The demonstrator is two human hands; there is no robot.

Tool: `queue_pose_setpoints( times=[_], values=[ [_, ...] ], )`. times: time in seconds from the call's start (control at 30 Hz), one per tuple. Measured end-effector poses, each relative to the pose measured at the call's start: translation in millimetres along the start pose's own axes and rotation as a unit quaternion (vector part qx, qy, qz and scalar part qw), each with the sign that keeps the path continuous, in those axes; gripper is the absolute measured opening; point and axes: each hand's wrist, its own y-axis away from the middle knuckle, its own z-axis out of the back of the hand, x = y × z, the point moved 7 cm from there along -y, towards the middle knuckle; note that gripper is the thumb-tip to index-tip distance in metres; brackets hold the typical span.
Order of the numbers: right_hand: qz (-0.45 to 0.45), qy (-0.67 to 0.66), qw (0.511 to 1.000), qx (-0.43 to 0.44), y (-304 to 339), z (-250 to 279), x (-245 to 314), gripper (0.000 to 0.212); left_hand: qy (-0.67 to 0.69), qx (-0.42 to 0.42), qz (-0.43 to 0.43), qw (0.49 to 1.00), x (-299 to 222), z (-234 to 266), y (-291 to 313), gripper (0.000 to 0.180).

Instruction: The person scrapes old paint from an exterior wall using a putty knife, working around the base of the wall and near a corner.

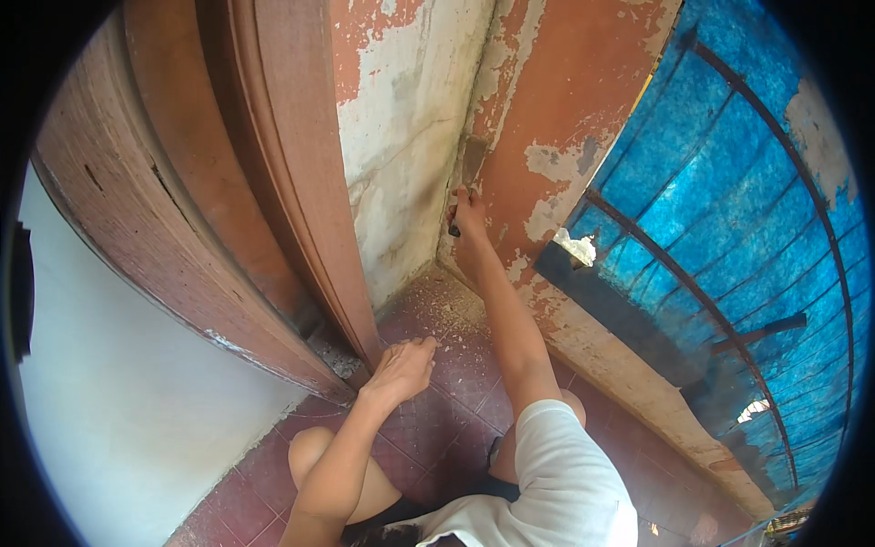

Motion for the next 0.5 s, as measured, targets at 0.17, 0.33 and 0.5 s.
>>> queue_pose_setpoints(
  times=[0.17, 0.33, 0.5],
  values=[
    [0.086, -0.054, 0.995, 0.019, -16.2, -19.9, 63.4, 0.03, 0.037, 0.037, 0.003, 0.999, 4.3, -10.2, 1.3, 0.016],
    [0.026, -0.033, 0.999, -0.002, -1.3, -17.5, 23.4, 0.029, 0.006, 0.037, 0.023, 0.999, 9.5, -2.6, 0.8, 0.016],
    [0.052, -0.039, 0.998, 0.005, -13.1, -20.4, 55.9, 0.029, 0.032, 0.026, 0.011, 0.999, 6.8, -2.0, 3.5, 0.015]
  ],
)
